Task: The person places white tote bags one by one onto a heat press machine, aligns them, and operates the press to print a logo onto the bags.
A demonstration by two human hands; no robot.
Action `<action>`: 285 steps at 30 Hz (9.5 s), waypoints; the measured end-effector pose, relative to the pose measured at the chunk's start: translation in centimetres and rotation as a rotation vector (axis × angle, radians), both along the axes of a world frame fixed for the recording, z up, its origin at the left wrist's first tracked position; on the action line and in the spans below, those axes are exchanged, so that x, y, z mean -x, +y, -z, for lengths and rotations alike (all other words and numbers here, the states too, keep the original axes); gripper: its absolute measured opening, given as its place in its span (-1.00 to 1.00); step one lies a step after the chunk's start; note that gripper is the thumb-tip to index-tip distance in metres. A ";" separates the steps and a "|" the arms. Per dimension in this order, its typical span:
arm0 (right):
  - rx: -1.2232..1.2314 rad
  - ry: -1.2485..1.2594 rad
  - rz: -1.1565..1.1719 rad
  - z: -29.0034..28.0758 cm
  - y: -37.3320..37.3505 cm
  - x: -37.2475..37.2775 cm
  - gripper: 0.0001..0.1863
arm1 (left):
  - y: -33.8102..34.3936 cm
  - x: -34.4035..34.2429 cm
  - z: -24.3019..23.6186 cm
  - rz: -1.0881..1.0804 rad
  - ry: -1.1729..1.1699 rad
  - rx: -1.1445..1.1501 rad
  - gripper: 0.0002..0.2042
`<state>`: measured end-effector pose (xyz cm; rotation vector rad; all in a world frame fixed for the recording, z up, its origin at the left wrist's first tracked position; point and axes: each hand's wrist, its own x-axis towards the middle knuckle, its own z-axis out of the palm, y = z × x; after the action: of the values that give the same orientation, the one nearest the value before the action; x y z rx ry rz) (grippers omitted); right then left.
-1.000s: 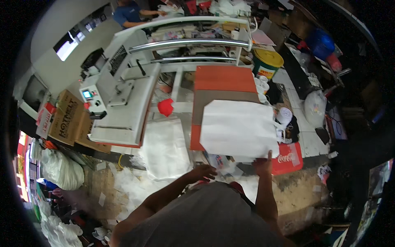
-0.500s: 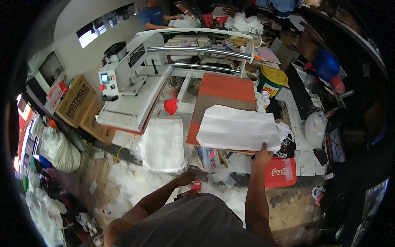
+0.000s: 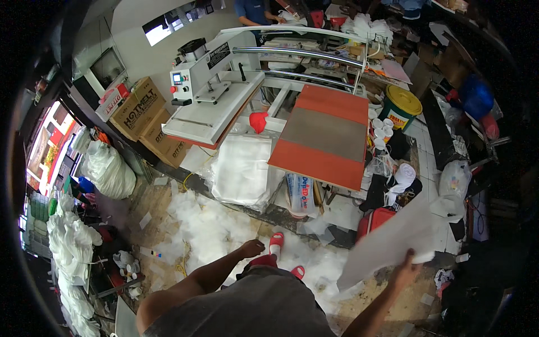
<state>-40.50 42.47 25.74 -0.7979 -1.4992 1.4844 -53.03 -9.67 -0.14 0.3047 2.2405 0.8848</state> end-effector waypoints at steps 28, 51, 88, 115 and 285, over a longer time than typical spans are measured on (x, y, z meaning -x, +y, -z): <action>0.505 -0.880 -0.663 25.3 -6.5 -5.9 -0.59 | 0.8 0.9 -11.6 0.285 0.340 0.652 -0.58; 0.431 -0.177 -1.423 0.0 -26.5 17.2 -0.41 | -8.7 -0.7 -22.6 -1.021 0.401 -0.766 -0.72; -0.424 -0.605 -0.836 26.3 -42.8 40.1 -0.60 | -23.1 24.9 -1.6 -0.803 0.511 -0.083 -0.63; 0.384 -1.343 -0.492 32.6 -21.7 1.8 -0.61 | -16.8 26.8 -23.3 -0.360 0.288 -0.640 -0.79; 0.162 -1.006 -2.000 18.3 -57.8 36.8 -0.06 | -33.4 3.4 -25.3 -1.417 0.183 -0.448 -0.63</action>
<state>-77.26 -15.30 7.42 0.3910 -3.3808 2.6572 -56.43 -43.08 25.12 -1.2126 2.1854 2.0957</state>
